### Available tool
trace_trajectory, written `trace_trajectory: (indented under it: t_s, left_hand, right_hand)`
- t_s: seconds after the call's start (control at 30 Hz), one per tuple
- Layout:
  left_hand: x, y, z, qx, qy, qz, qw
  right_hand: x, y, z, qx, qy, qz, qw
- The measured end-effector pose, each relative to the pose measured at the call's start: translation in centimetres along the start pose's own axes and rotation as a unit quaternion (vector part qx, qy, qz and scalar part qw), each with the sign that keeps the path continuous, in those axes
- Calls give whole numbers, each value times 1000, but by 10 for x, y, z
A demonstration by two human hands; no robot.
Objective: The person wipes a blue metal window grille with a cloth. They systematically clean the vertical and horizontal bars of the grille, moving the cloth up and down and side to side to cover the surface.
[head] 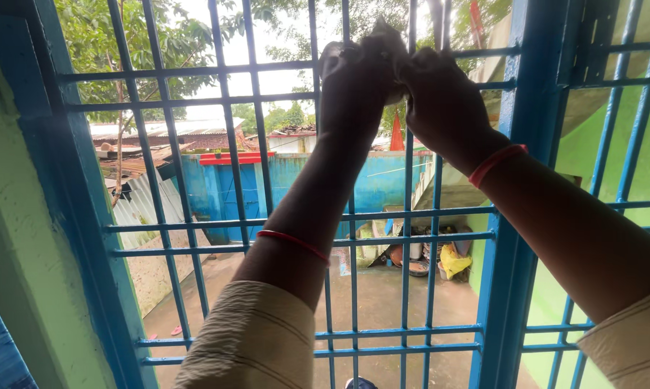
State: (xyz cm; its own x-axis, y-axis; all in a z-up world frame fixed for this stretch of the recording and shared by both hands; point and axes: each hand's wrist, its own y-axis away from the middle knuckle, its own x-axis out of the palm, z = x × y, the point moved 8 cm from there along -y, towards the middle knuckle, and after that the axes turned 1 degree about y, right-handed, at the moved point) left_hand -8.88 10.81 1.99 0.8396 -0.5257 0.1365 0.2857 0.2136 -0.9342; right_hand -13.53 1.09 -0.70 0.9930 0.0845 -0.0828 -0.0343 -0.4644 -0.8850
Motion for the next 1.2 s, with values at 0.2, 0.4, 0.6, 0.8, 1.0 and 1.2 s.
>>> trace_trajectory:
  t_s: [0.2,0.4,0.6,0.8,1.0,1.2]
  left_hand:
    - [-17,3,58,-211,506,-73,833]
    - [-14,20,85,-159,364,-64,915]
    - [-13,41,89,-149,349,-94,921]
    - [-46,42,79,-70,362,-52,928]
    - [-51,36,97,-172,454,28,874]
    - [-3,13,117,-212,448,-24,868]
  right_hand:
    - [-3,-40,21,-95,-78,-143,982]
    - [29,-51,43,-66,-149,-124,979]
    - [29,-42,44,-51,-121,-115,985]
    - [8,-31,60,-86,-140,-141,976]
    - [7,-41,54,-100,-106,-86,986]
    - [36,-72,25,-60,-135,-105,983]
